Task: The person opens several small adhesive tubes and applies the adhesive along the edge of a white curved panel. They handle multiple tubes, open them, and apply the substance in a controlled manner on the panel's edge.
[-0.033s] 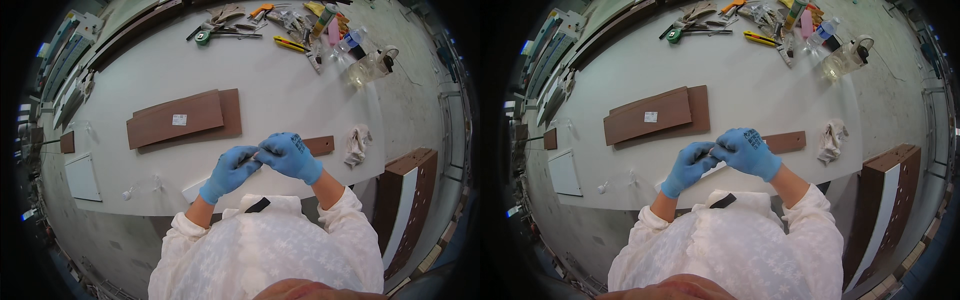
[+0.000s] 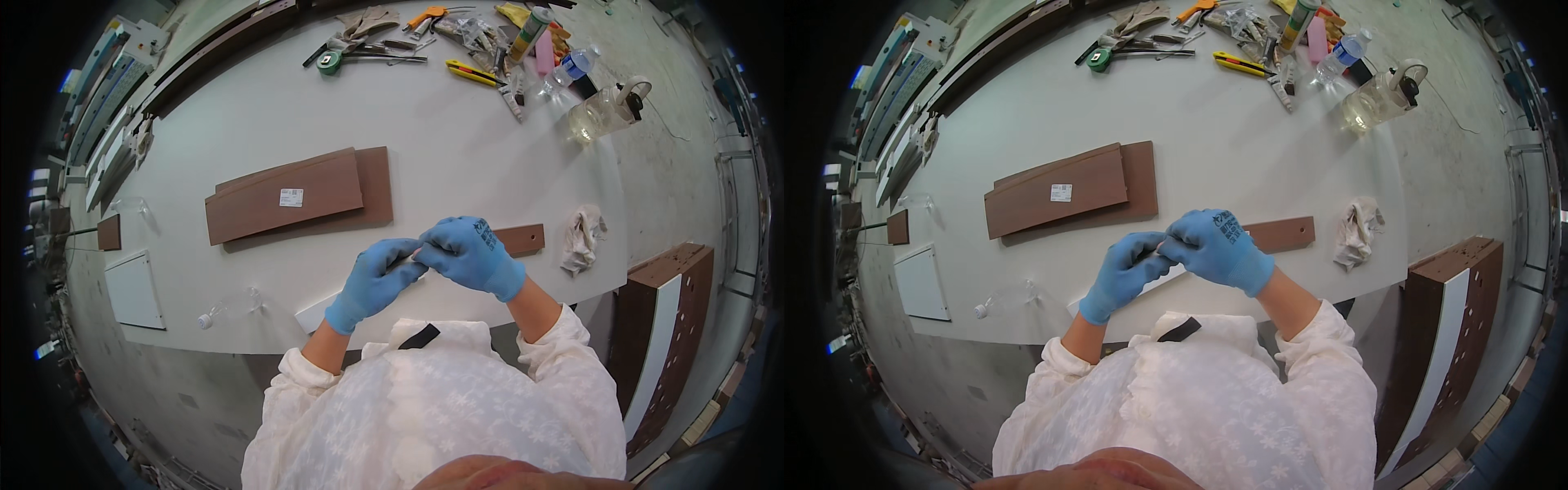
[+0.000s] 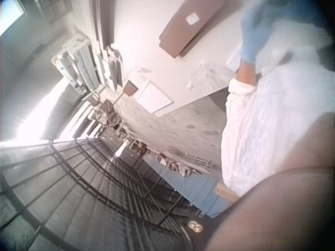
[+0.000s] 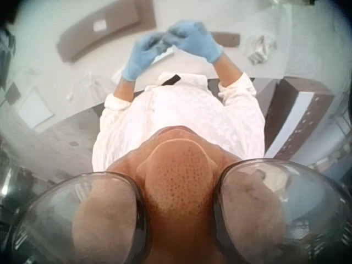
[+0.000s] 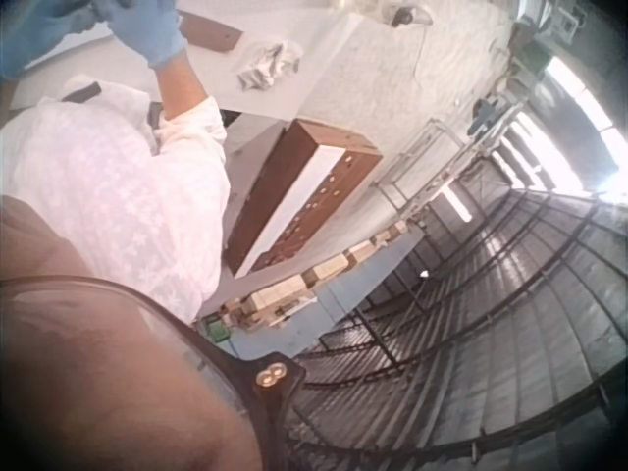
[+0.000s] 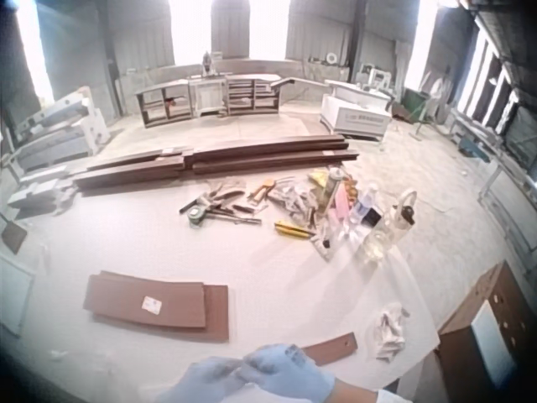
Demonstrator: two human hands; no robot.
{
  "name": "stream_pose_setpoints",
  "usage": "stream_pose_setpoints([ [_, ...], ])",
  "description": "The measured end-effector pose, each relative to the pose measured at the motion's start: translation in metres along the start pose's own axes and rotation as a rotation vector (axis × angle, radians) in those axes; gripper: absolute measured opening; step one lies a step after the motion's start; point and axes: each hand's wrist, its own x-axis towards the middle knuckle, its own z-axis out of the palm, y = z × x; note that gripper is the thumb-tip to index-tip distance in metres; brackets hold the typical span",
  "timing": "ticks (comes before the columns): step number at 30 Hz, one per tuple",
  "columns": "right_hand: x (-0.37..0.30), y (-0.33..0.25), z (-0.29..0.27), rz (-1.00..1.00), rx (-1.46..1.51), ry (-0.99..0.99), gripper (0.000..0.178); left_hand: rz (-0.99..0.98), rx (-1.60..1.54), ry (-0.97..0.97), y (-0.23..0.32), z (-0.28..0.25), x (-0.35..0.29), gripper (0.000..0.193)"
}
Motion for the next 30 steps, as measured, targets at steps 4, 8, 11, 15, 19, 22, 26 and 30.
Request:
stream_pose_setpoints([
  [4, 0.012, 0.015, -0.005, -0.031, 0.155, 0.041, 0.018, -0.178, -0.235, 0.023, -0.003, 0.000, 0.016, 0.035],
  [8, 0.025, 0.026, -0.021, -0.078, 0.134, -0.025, 0.030, -0.242, -0.264, -0.013, 0.001, -0.006, 0.037, 0.035],
  [11, 0.036, 0.033, -0.029, -0.131, 0.190, -0.028, 0.030, -0.289, -0.265, 0.045, 0.003, -0.008, 0.049, 0.034],
  [15, 0.045, 0.041, -0.040, 0.090, 0.195, -0.036, 0.017, 0.012, -0.161, 0.133, -0.004, 0.000, 0.065, 0.034],
  [19, 0.059, 0.051, -0.044, 0.167, 0.058, -0.127, 0.021, 0.134, -0.070, 0.242, -0.007, 0.012, 0.081, 0.035],
  [22, 0.069, 0.059, -0.044, -0.040, 0.138, 0.021, 0.012, -0.039, -0.288, 0.250, 0.000, 0.009, 0.088, 0.039],
  [26, 0.083, 0.074, -0.055, -0.270, 0.214, -0.026, 0.011, -0.180, -0.387, 0.183, 0.009, -0.009, 0.100, 0.042],
  [30, 0.093, 0.094, -0.059, -0.228, 0.240, 0.052, 0.016, -0.156, -0.368, 0.183, 0.006, -0.020, 0.111, 0.041],
])
